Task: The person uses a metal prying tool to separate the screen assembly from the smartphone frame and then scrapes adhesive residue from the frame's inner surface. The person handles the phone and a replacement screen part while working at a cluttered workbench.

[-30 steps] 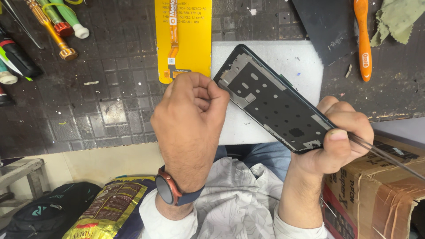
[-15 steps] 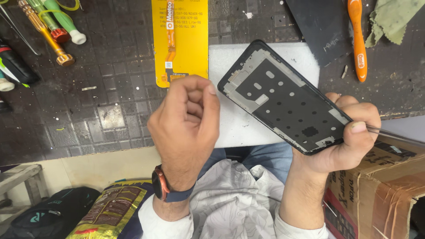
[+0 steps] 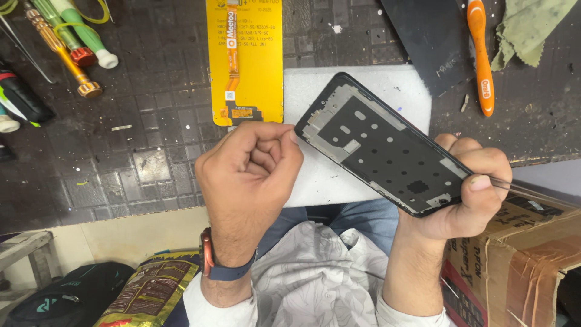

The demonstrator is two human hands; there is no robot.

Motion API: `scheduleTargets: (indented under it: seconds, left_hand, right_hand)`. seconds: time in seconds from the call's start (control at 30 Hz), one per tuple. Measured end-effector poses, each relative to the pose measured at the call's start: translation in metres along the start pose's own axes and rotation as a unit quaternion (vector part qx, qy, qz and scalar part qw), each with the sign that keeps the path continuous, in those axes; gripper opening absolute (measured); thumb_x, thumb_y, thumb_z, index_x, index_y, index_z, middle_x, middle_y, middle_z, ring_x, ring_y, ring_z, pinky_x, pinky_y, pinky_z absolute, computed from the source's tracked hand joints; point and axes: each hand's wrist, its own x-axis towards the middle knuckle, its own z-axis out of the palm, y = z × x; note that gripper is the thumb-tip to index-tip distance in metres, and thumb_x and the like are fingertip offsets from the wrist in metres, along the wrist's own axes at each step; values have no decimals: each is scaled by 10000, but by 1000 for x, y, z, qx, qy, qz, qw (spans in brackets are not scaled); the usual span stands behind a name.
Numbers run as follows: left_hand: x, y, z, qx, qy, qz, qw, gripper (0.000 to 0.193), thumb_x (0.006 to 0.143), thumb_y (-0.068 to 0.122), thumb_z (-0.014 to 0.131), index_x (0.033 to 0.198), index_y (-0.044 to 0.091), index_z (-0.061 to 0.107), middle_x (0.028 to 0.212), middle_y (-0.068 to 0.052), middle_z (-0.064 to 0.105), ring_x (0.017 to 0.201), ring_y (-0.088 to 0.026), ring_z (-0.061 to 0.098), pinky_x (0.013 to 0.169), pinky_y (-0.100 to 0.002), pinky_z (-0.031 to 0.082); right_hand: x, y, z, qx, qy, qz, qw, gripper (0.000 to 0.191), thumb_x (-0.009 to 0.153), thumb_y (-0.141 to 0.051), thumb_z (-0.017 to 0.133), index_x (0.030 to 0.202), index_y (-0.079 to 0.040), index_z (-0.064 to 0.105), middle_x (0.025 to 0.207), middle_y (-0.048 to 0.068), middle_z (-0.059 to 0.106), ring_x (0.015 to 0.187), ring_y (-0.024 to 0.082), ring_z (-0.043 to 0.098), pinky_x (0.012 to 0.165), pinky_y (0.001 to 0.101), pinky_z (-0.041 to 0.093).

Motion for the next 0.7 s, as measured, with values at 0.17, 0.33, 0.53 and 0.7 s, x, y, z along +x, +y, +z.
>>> scheduleTargets:
  seconds: [0.17, 0.33, 0.53, 0.7]
  left_hand:
    - [1, -1, 1, 11, 3, -6, 1000, 90, 875, 28, 790, 942, 7, 733, 730, 25, 685, 621, 14, 582, 569, -150, 470]
    - [-2, -2, 3, 5, 13, 10, 1000, 71, 901, 19, 770, 935, -6, 713, 736, 30, 660, 630, 17, 569, 572, -150, 460]
    - [-3, -4, 2, -21, 9, -4, 1000, 65, 900, 23, 785, 933, -3, 735, 701, 42, 615, 617, 23, 517, 544, -152, 401]
    - [-3, -7, 3, -3, 17, 12, 1000, 66, 914, 15, 778, 939, -8, 721, 712, 44, 636, 623, 29, 531, 560, -144, 422]
  right_hand:
    - [0, 1, -6, 15, -31, 3, 999, 333, 997, -248, 601, 795, -27, 453, 613, 43, 403, 514, 105, 330, 491, 273, 296]
    - [-2, 2, -9, 25, -34, 11, 999, 349, 1011, -252, 602, 795, -18, 460, 604, 50, 409, 516, 110, 331, 504, 278, 289]
    - [-2, 2, -9, 30, -28, 12, 999, 324, 991, -246, 603, 799, -28, 460, 597, 44, 403, 514, 110, 335, 497, 281, 288]
    - [-2, 1, -10, 19, -31, 15, 999, 349, 1004, -250, 595, 785, -13, 461, 595, 55, 412, 514, 109, 335, 495, 278, 286]
